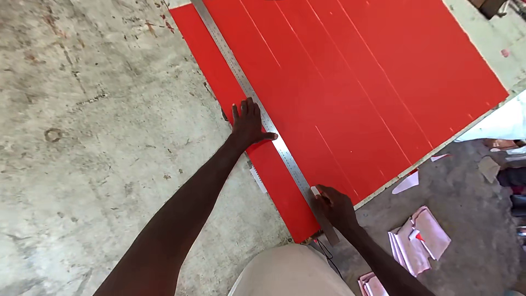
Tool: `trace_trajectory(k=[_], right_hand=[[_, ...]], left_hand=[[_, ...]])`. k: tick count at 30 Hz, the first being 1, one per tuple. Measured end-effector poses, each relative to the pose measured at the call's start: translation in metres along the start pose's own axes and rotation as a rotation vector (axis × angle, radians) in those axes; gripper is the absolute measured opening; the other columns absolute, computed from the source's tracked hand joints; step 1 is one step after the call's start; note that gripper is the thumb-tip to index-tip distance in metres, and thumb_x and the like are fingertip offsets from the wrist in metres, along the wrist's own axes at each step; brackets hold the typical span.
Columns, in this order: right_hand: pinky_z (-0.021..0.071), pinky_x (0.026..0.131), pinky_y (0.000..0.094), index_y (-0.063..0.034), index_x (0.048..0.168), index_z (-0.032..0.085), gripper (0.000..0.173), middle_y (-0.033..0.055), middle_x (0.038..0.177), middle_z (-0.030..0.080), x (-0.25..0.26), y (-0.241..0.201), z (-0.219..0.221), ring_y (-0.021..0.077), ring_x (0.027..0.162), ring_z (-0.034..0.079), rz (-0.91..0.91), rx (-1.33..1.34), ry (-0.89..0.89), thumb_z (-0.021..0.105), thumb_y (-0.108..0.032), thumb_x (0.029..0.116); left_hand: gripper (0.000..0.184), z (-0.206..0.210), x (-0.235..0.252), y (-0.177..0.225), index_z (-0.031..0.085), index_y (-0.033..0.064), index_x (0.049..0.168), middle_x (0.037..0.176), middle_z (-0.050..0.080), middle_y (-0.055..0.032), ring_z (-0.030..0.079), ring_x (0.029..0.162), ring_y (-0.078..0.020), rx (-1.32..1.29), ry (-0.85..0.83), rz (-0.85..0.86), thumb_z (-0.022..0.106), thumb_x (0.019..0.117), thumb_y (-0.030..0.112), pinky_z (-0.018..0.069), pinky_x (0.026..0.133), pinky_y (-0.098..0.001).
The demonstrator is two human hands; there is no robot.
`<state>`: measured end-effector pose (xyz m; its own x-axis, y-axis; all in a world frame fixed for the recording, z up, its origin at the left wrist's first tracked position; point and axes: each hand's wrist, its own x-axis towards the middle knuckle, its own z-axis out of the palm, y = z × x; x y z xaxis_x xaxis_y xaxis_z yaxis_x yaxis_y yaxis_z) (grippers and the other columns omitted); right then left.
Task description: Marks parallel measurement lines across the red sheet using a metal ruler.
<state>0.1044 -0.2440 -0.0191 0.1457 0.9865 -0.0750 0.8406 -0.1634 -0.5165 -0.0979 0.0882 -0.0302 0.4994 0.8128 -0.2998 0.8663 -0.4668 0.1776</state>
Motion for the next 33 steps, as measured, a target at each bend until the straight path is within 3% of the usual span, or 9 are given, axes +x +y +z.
trace_trajectory(k=[5, 9, 14, 17, 20, 23, 25, 27, 33], right_hand=[[0.0615, 0.069, 0.042, -0.0067, 0.132, 0.066, 0.034, 0.0082, 0.095, 0.073, 0.055, -0.013, 0.016, 0.0199, 0.075, 0.07, -0.088, 0.01, 0.091, 0.06, -0.018, 0.1003], [0.0619, 0.072, 0.0451, -0.0053, 0.136, 0.063, 0.037, 0.0131, 0.104, 0.074, 0.154, -0.043, 0.03, 0.0243, 0.078, 0.072, -0.155, 0.016, 0.113, 0.062, -0.013, 0.099], [0.0587, 0.081, 0.0523, -0.0065, 0.139, 0.06, 0.041, 0.0156, 0.1, 0.073, 0.299, -0.094, 0.037, 0.0316, 0.088, 0.072, -0.156, -0.021, 0.037, 0.061, -0.013, 0.099], [0.0582, 0.079, 0.0542, -0.005, 0.129, 0.067, 0.033, 0.0166, 0.096, 0.073, 0.38, -0.116, 0.048, 0.0334, 0.087, 0.072, -0.215, -0.045, 0.058, 0.06, -0.013, 0.0973], [0.0576, 0.083, 0.0531, -0.0072, 0.121, 0.07, 0.026, 0.0148, 0.098, 0.073, 0.442, -0.139, 0.053, 0.032, 0.093, 0.071, -0.213, -0.098, 0.044, 0.058, -0.013, 0.0975], [0.0579, 0.081, 0.0529, -0.0085, 0.119, 0.071, 0.026, 0.0137, 0.096, 0.073, 0.48, -0.153, 0.057, 0.0312, 0.09, 0.071, -0.208, -0.118, 0.039, 0.059, -0.012, 0.0966], [0.0583, 0.077, 0.0529, -0.0092, 0.119, 0.072, 0.026, 0.0128, 0.093, 0.073, 0.493, -0.156, 0.061, 0.0307, 0.086, 0.072, -0.206, -0.127, 0.057, 0.06, -0.012, 0.0957], [0.0584, 0.078, 0.0514, -0.01, 0.12, 0.072, 0.027, 0.012, 0.093, 0.073, 0.506, -0.16, 0.064, 0.0292, 0.086, 0.071, -0.212, -0.149, 0.066, 0.06, -0.013, 0.0964], [0.0573, 0.081, 0.054, -0.0069, 0.119, 0.071, 0.025, 0.0144, 0.095, 0.073, 0.595, -0.188, 0.074, 0.0325, 0.09, 0.071, -0.269, -0.194, 0.071, 0.06, -0.013, 0.0966]], left_hand=[[0.137, 0.001, 0.002, -0.005, 0.024, -0.0049, 0.159, 0.17, 0.01, -0.0244, 0.008, 0.159, -0.04, -0.027, 0.042, 0.009, 0.059, 0.0695, 0.093, 0.0038, 0.124, -0.0679], [0.137, 0.006, 0.002, -0.006, 0.026, -0.0041, 0.159, 0.171, 0.012, -0.0235, 0.009, 0.159, -0.038, -0.022, 0.066, 0.009, 0.059, 0.0685, 0.093, 0.0043, 0.124, -0.0666], [0.137, 0.006, 0.0, -0.008, 0.031, -0.0062, 0.157, 0.169, 0.016, -0.0252, 0.011, 0.158, -0.0403, -0.042, 0.119, 0.035, 0.062, 0.0673, 0.092, 0.0052, 0.125, -0.0663], [0.14, 0.008, 0.002, -0.01, 0.027, -0.0057, 0.159, 0.169, 0.016, -0.0252, 0.009, 0.158, -0.0404, -0.04, 0.113, 0.051, 0.061, 0.0658, 0.093, 0.0028, 0.125, -0.0658], [0.13, 0.0, 0.009, -0.016, 0.029, -0.005, 0.158, 0.17, 0.015, -0.0247, 0.003, 0.159, -0.0404, -0.037, 0.038, 0.09, 0.05, 0.0751, 0.092, -0.003, 0.124, -0.0663], [0.08, -0.008, 0.032, -0.039, 0.06, 0.0069, 0.138, 0.161, 0.039, -0.0175, 0.016, 0.158, -0.0372, -0.111, 0.114, 0.21, 0.05, 0.0933, 0.073, 0.0019, 0.126, -0.065], [0.057, -0.008, 0.049, -0.059, 0.069, 0.0111, 0.123, 0.148, 0.054, -0.0132, 0.032, 0.152, -0.0327, -0.183, 0.178, 0.316, 0.056, 0.0975, 0.061, 0.006, 0.127, -0.0622], [0.053, -0.006, 0.057, -0.072, 0.07, 0.0102, 0.119, 0.138, 0.06, -0.0126, 0.045, 0.144, -0.0301, -0.238, 0.212, 0.394, 0.058, 0.0981, 0.057, 0.0112, 0.127, -0.059], [0.054, 0.004, 0.062, -0.076, 0.072, 0.0095, 0.104, 0.121, 0.068, -0.0118, 0.061, 0.125, -0.0299, -0.337, 0.368, 0.444, 0.06, 0.0945, 0.062, 0.0281, 0.123, -0.0555]])
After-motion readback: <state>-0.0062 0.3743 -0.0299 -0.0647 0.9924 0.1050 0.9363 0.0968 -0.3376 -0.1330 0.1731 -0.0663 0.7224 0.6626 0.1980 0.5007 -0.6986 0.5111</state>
